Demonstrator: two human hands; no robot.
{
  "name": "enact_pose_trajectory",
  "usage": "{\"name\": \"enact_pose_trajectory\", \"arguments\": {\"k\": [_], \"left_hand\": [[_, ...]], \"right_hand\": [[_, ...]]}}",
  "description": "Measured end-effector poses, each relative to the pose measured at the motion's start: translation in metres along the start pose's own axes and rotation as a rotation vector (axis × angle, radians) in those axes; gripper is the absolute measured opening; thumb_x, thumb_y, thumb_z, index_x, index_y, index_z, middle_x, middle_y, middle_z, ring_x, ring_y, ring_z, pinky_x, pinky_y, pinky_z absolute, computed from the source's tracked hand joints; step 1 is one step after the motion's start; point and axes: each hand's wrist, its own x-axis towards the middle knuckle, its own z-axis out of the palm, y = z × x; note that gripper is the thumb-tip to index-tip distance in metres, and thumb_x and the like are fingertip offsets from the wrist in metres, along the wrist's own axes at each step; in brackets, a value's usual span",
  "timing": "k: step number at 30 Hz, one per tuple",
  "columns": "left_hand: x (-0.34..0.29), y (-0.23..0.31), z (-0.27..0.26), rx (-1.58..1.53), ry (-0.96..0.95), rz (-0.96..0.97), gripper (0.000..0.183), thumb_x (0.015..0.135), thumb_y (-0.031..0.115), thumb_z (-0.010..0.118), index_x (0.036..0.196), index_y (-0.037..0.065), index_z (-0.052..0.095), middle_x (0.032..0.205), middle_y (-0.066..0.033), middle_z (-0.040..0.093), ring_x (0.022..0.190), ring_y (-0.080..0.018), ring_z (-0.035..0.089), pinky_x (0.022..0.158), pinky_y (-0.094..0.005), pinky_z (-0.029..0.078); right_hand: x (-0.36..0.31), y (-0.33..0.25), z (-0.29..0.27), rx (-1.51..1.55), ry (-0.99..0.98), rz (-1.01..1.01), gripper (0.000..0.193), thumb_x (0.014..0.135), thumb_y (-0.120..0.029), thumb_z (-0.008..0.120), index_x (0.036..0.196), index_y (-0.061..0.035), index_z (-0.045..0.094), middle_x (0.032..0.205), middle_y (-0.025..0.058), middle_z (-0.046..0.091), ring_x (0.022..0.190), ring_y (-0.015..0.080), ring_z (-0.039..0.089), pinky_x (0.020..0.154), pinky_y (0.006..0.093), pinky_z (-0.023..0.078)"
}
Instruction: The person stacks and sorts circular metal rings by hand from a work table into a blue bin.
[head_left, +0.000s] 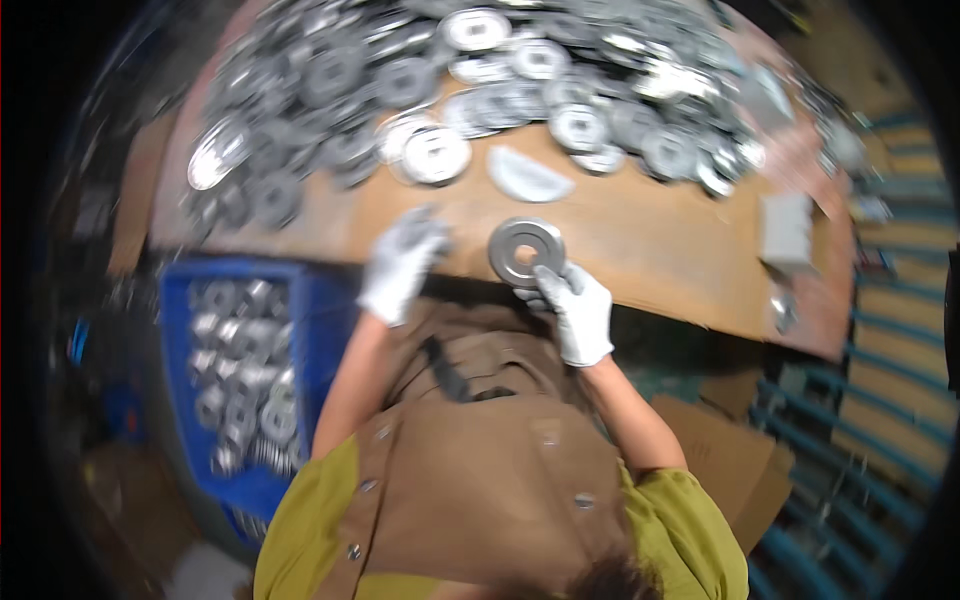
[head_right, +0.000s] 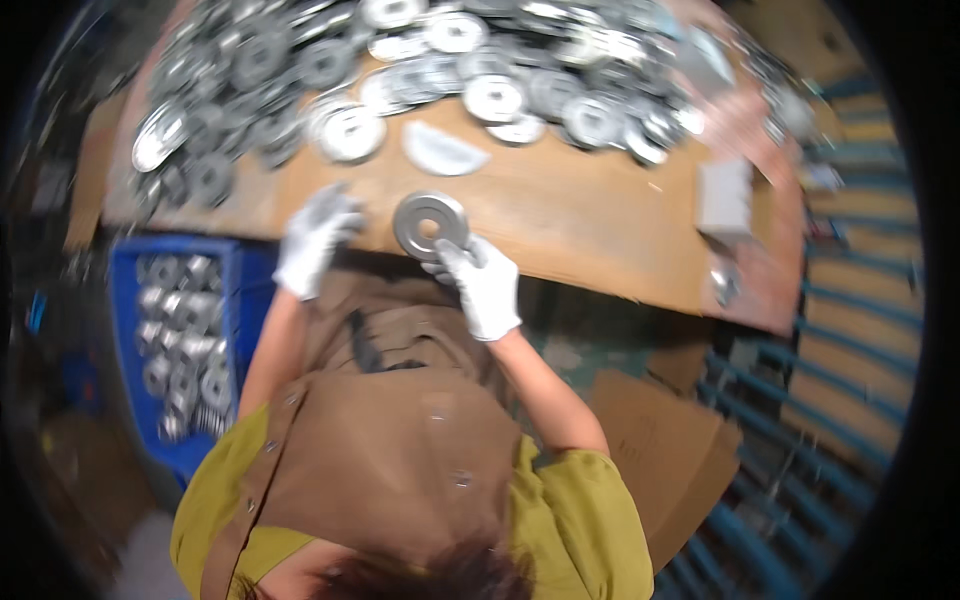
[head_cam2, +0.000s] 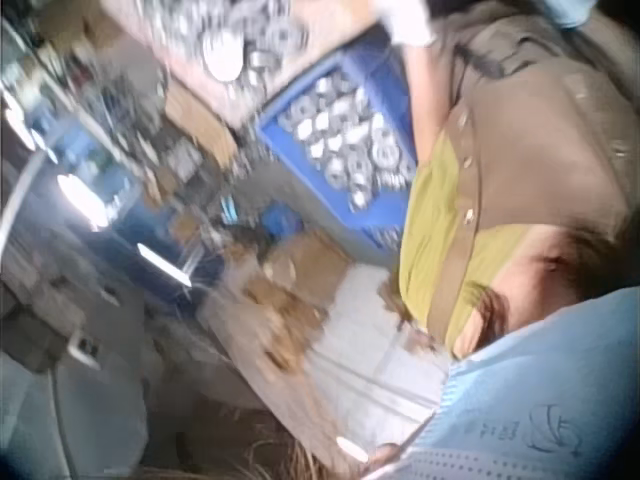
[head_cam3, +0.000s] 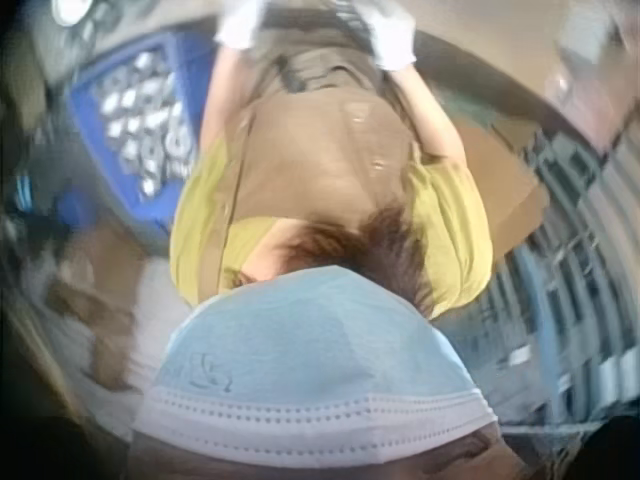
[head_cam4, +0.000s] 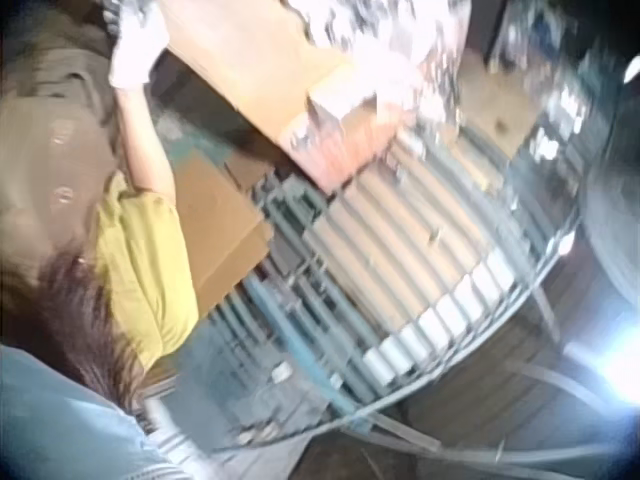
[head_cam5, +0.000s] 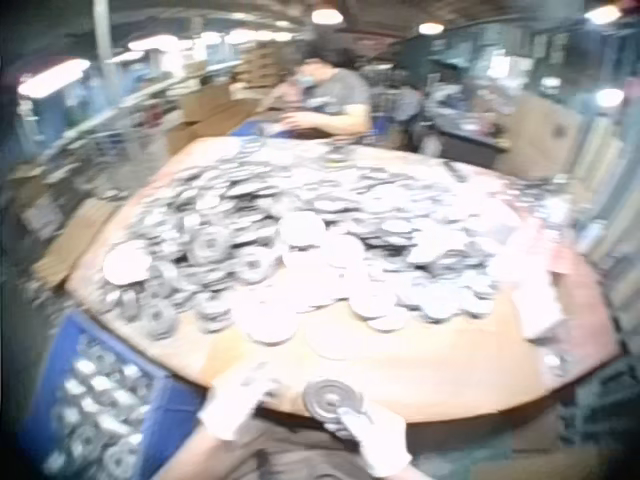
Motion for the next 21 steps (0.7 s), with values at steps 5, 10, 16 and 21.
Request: {"name": "enact_pose_trajectory", "arguments": {"k": [5,10,16,21], "left_hand": [[0.035,-0.011,-0.022,-0.064,0.057,0.127,0.049,0.105,0.016,0.06,0.148,-0.004,0.046,0.111,-0.0103,0.068,0.087,-0.0156,0.07,0.066,-0.0205,0.052],[0.047,-0.017,-0.017,-0.106,0.088,0.13,0.05,0.105,0.017,0.061,0.147,-0.004,0.047,0.11,-0.011,0.069,0.088,-0.0184,0.072,0.064,-0.0203,0.053],[0.053,-0.016,-0.015,-0.107,0.047,0.083,0.052,0.104,0.017,0.061,0.149,-0.003,0.044,0.112,-0.0111,0.068,0.088,-0.0189,0.072,0.063,-0.0199,0.053],[0.049,-0.018,-0.028,-0.098,0.083,0.107,0.051,0.104,0.017,0.061,0.149,-0.002,0.045,0.114,-0.0112,0.068,0.09,-0.0178,0.072,0.064,-0.0199,0.054]], "right_hand": [[-0.003,-0.011,-0.137,-0.285,0.634,-0.445,0.042,0.097,-0.023,0.073,0.127,0.0053,0.065,0.095,0.0099,0.073,0.084,0.0097,0.064,0.076,0.0259,0.054],[-0.027,-0.033,-0.301,-0.031,1.191,-0.529,0.037,0.1,-0.018,0.067,0.131,0.0026,0.064,0.101,0.0102,0.073,0.077,0.0138,0.07,0.063,0.0261,0.054],[-0.01,-0.038,-0.466,0.02,1.169,-0.336,0.025,0.099,-0.013,0.066,0.119,0.0023,0.069,0.089,0.0094,0.073,0.064,0.019,0.072,0.048,0.0244,0.049],[0.014,-0.036,-0.494,-1.102,1.383,0.107,0.044,0.094,-0.046,0.064,0.108,-0.0065,0.077,0.091,0.0191,0.076,0.068,0.0263,0.074,0.061,0.0389,0.055]]}}
